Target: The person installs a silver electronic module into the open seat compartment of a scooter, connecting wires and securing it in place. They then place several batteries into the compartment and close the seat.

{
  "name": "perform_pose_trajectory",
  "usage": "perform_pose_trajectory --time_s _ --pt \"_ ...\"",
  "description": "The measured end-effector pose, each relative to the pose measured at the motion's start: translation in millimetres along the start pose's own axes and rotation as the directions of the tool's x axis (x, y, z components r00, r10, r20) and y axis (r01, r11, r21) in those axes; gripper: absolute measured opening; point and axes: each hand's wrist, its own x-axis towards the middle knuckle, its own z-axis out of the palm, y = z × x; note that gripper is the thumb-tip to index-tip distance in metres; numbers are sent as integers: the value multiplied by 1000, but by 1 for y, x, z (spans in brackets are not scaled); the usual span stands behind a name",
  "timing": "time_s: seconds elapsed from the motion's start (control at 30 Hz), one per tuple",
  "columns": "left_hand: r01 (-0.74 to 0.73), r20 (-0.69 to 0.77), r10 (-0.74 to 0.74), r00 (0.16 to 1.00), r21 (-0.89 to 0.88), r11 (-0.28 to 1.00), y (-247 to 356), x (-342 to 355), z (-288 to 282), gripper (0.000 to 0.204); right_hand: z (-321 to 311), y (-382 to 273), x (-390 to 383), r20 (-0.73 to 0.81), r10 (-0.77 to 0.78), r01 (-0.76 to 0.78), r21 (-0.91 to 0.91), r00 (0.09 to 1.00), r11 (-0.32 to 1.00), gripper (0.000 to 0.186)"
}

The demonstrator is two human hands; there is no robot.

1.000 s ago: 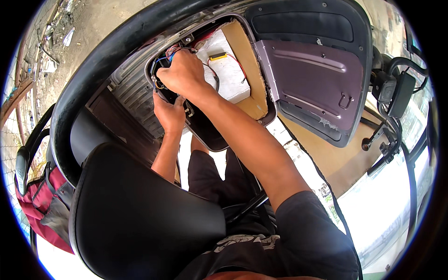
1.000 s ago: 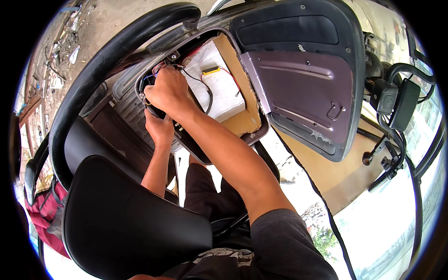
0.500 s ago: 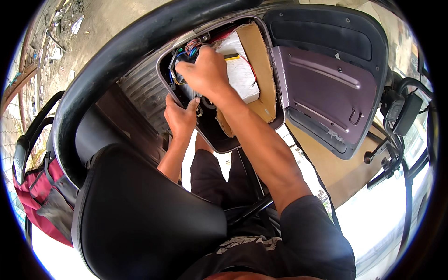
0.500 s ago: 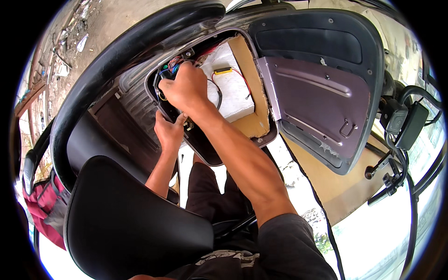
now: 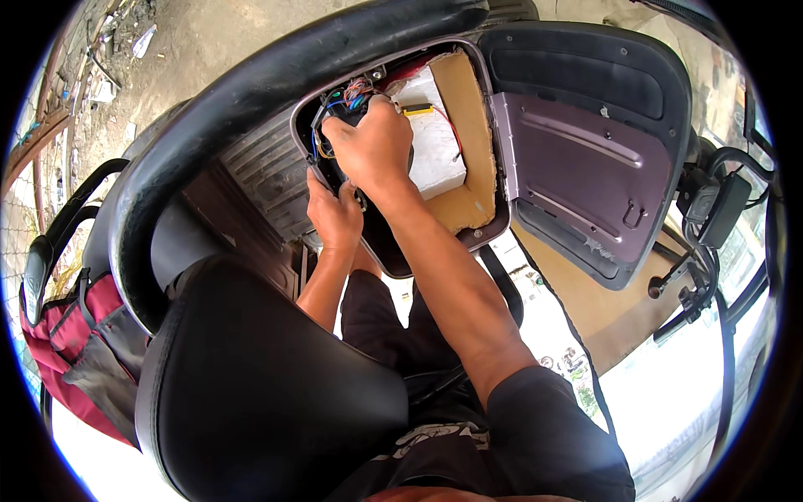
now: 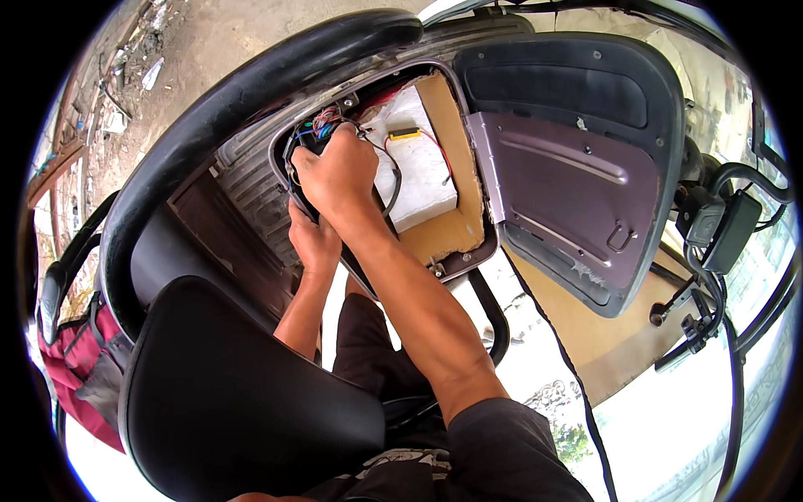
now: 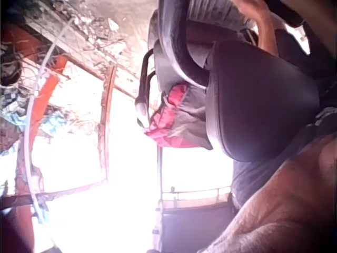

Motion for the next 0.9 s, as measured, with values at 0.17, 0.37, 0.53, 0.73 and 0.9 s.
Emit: perform_pose_trajectory --time_s 0.17,0.37,0.53,0.73,0.9 --pt "23 -9 -22 1000 50 999 2 0 3 71 -1 9 4 22 -34 35 -50 999 998 39" --pt "112 57 -120 991 116 987 13 2 -2 84 -12 43 5 89 -109 102 82 990 991 42" --pt "111 51 -118 992 118 987 7 3 -1 92 -35 53 9 241 -105 9 368 965 930 35" --pt "38 26 -41 999 96 995 9 -5 -1 96 -39 48 17 257 -113 -26 483 960 875 30" --pt "89 20 -92 996 123 988 12 -7 0 98 -44 55 20 306 -157 -31 528 939 849 30"
